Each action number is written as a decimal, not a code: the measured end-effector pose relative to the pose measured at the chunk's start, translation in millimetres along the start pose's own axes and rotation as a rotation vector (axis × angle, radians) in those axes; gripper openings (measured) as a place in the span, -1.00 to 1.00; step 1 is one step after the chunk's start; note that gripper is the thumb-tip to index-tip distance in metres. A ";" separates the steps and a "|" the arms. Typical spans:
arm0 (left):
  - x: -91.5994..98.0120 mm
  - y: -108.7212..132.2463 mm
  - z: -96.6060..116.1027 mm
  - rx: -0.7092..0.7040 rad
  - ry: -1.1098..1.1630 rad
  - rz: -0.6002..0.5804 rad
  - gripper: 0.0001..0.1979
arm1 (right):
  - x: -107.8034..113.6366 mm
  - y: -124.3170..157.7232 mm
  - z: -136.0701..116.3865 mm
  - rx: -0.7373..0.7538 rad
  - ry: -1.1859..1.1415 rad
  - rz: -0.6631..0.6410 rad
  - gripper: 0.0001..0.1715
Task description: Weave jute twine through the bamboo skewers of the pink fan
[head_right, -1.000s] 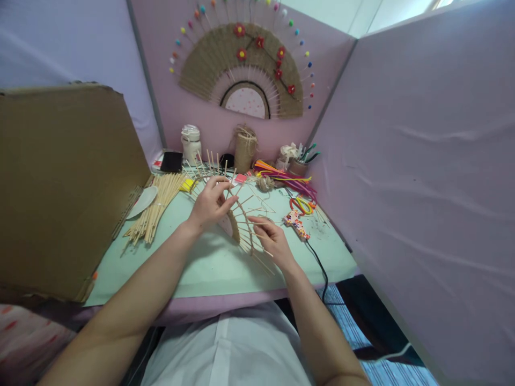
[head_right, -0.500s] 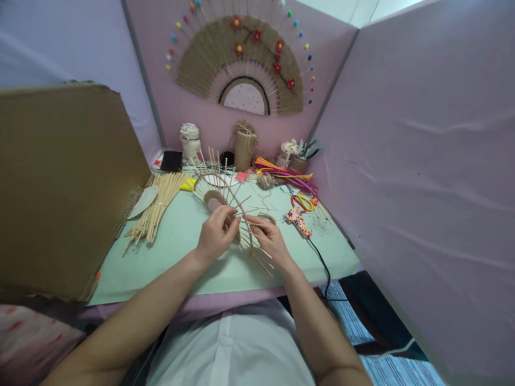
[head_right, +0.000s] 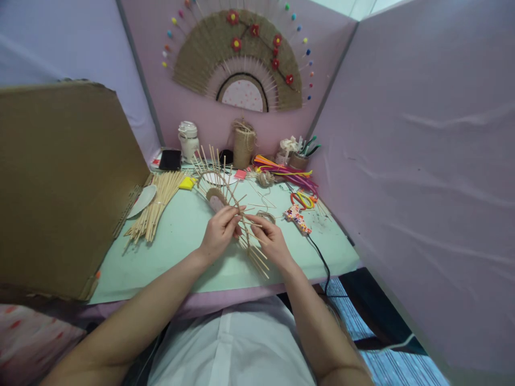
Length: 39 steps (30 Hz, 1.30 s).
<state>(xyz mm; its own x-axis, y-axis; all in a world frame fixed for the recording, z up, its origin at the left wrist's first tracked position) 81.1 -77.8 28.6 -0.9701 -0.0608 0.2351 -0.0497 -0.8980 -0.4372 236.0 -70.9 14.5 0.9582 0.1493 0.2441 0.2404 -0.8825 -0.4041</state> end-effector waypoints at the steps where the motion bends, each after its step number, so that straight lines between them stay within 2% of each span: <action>1: 0.4 0.0 0.5 0.000 0.007 0.004 -0.73 | 1.7 2.9 -0.6 -0.003 0.005 0.006 -0.58; 11: -3.3 -1.8 0.2 -0.044 -0.056 0.003 -0.75 | 32.6 39.6 -14.2 -0.035 0.073 0.076 -0.71; 18: -6.4 5.4 -15.1 -0.029 -0.120 0.100 -0.78 | 34.2 40.6 -26.1 -0.039 0.102 0.040 -0.72; 23: -2.6 4.6 -8.0 -0.322 -0.242 0.039 -0.71 | 36.1 37.4 -19.5 -0.056 0.117 0.028 -0.69; 25: -0.9 3.6 -3.5 -0.380 -0.304 0.001 -0.67 | 38.5 36.6 -18.1 -0.062 0.135 0.021 -0.68; 32: -2.1 3.3 -3.0 -0.379 -0.435 -0.031 -0.68 | 44.5 36.6 -18.5 -0.086 0.137 0.032 -0.69; 39: -2.7 2.3 -3.3 -0.339 -0.459 -0.035 -0.69 | 53.2 33.1 -24.2 -0.098 0.165 0.049 -0.67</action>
Point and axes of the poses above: each hand's wrist, its own y-axis away from the middle knuckle, its own x-axis out of the back of the hand, z = x × y, the point moved 3 cm from there along -y, towards the middle knuckle, and after that the axes turned 8 degrees about x, right-handed, at the moved point
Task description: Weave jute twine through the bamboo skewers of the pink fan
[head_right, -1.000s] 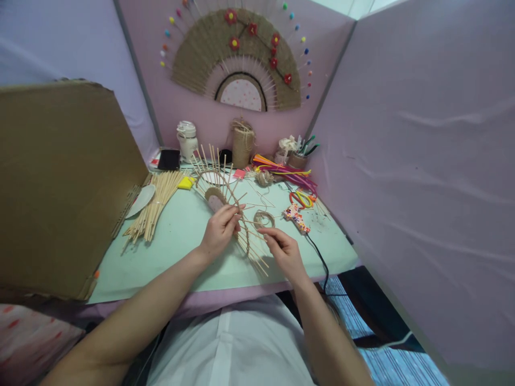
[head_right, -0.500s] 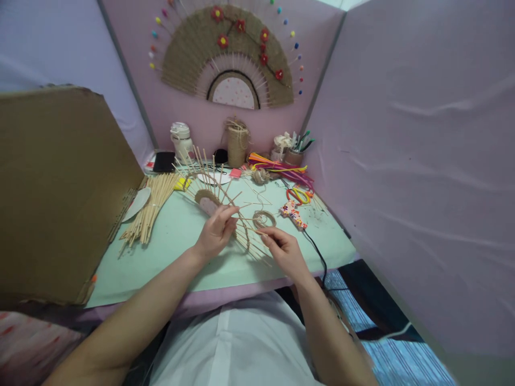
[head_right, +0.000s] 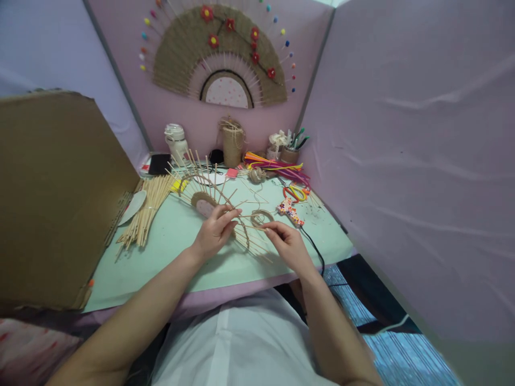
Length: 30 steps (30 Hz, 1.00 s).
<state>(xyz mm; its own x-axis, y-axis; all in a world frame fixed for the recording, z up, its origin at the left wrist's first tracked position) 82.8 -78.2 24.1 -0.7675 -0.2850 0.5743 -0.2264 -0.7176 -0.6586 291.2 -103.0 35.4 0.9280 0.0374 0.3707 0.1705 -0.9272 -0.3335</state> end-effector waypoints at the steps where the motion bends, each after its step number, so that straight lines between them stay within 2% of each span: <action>1: 0.1 -0.1 0.1 0.003 0.002 0.000 -0.69 | 3.2 -0.7 -1.1 -0.001 0.003 0.017 -0.68; 6: -1.0 0.0 -0.3 0.015 0.010 -0.009 -0.68 | 16.1 -0.8 -13.7 0.040 0.008 0.090 -0.69; 12: -1.4 0.4 -0.7 0.012 0.007 -0.005 -0.68 | 11.7 4.1 -37.6 0.158 0.034 0.118 -0.78; 16: -0.7 0.2 0.3 0.004 0.002 -0.003 -0.68 | 9.4 8.0 -47.3 0.322 0.113 0.038 -0.89; 20: -0.8 0.2 0.6 0.006 0.005 -0.008 -0.68 | 14.8 9.8 -38.4 0.411 0.151 -0.043 -0.89; 23: -1.8 0.5 0.2 0.016 -0.002 -0.019 -0.68 | 17.9 6.3 -17.3 0.336 0.104 0.010 -0.80; 25: -2.6 0.8 0.0 0.021 -0.015 -0.032 -0.67 | 14.2 2.4 0.2 0.218 0.046 0.038 -0.72; 27: -3.3 1.3 -0.1 0.022 -0.028 -0.042 -0.65 | 4.8 -1.1 16.4 0.068 -0.010 0.002 -0.66; 30: -4.3 2.0 -0.3 0.017 -0.042 -0.059 -0.62 | -12.6 -3.8 30.8 -0.113 -0.066 -0.120 -0.61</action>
Point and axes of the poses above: each hand's wrist, its own y-axis away from the middle knuckle, its own x-axis out of the back of the hand, z = x × y, the point moved 3 cm from there along -y, towards the middle knuckle, and after that the axes turned 8 degrees about x, right-handed, at the moved point
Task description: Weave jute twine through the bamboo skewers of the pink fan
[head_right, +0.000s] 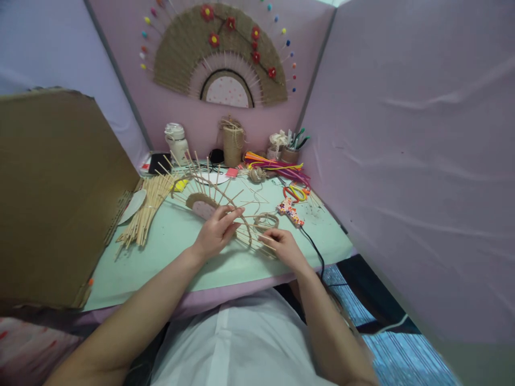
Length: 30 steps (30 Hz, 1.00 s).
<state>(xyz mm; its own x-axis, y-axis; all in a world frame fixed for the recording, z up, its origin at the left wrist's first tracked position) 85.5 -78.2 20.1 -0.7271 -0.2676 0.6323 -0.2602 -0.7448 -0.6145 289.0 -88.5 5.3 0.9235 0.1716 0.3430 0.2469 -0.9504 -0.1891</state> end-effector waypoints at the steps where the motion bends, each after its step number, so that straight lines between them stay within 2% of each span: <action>1: -0.4 0.2 -0.1 -0.004 -0.003 -0.005 -0.61 | -4.5 -1.3 1.7 -0.028 -0.012 -0.039 -0.59; 7: -1.1 0.1 -1.1 -0.003 -0.006 0.006 -0.63 | -15.7 -6.6 0.5 -0.022 0.020 -0.184 -0.56; 16: 0.5 -0.5 0.0 0.017 -0.022 0.008 -0.63 | -14.3 -8.7 3.7 0.081 0.099 -0.166 -0.54; 20: 0.5 -0.4 -0.5 0.024 -0.018 -0.005 -0.61 | -9.1 -7.2 1.7 0.029 0.013 -0.197 -0.59; 24: 0.1 -0.6 -0.6 0.029 -0.017 -0.008 -0.61 | -3.5 -9.2 -0.1 0.027 -0.156 -0.155 -0.51; 30: -0.9 -0.4 -2.0 0.029 -0.015 -0.006 -0.61 | -12.9 -19.6 -4.3 0.060 -0.257 -0.216 -0.57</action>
Point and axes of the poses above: each hand's wrist, its own y-axis away from the middle knuckle, its own x-axis out of the back of the hand, z = x × y, the point moved 3 cm from there along -y, towards the middle knuckle, and after that the axes turned 8 degrees about x, right-handed, at the moved point
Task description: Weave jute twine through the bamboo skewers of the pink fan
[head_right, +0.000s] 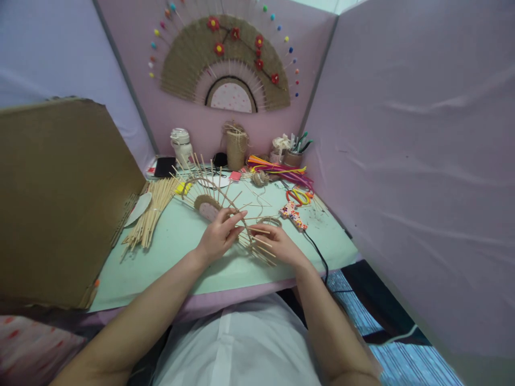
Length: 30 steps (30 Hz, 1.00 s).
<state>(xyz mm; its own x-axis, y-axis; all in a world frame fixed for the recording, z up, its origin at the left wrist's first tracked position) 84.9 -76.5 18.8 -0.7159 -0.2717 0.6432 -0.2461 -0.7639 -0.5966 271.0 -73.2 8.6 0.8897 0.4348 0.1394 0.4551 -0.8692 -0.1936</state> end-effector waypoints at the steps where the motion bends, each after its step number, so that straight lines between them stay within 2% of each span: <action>1: -0.1 0.1 -0.3 0.001 0.000 -0.002 -0.61 | -2.3 -2.4 -0.7 0.009 -0.001 -0.014 -0.58; 7: 1.0 -0.5 -0.1 0.009 0.016 -0.007 -0.60 | -10.3 -8.8 -5.3 0.061 0.030 -0.058 -0.63; 11: 1.4 -0.7 1.2 -0.003 0.033 -0.001 -0.61 | -9.2 -7.0 -0.2 0.100 0.031 0.026 -0.66; 19: 1.1 -4.5 0.1 0.019 0.028 0.006 -0.62 | -8.7 -3.9 14.2 0.053 0.013 0.177 -0.69; 22: 1.7 -9.9 -1.1 0.018 -0.002 0.010 -0.62 | -7.7 -6.1 13.3 0.027 -0.021 0.162 -0.67; 28: 1.1 -17.4 -1.3 -0.018 -0.103 -0.016 -0.63 | 0.1 -11.2 7.8 -0.016 -0.015 0.022 -0.72; 30: 1.0 -19.6 -1.8 -0.022 -0.121 -0.012 -0.63 | 3.6 -12.0 6.4 -0.020 -0.020 0.023 -0.74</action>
<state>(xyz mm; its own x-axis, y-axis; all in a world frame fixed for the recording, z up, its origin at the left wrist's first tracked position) 87.9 -60.8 30.2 -0.6291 -0.3324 0.7026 -0.2695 -0.7546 -0.5983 269.0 -59.6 5.2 0.9004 0.4195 0.1153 0.4342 -0.8833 -0.1769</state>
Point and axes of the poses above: each hand's wrist, its own y-axis away from the middle knuckle, its own x-axis out of the back of the hand, z = x × y, the point moved 3 cm from there along -y, towards the middle knuckle, and after that the axes turned 8 degrees about x, right-handed, at the moved point
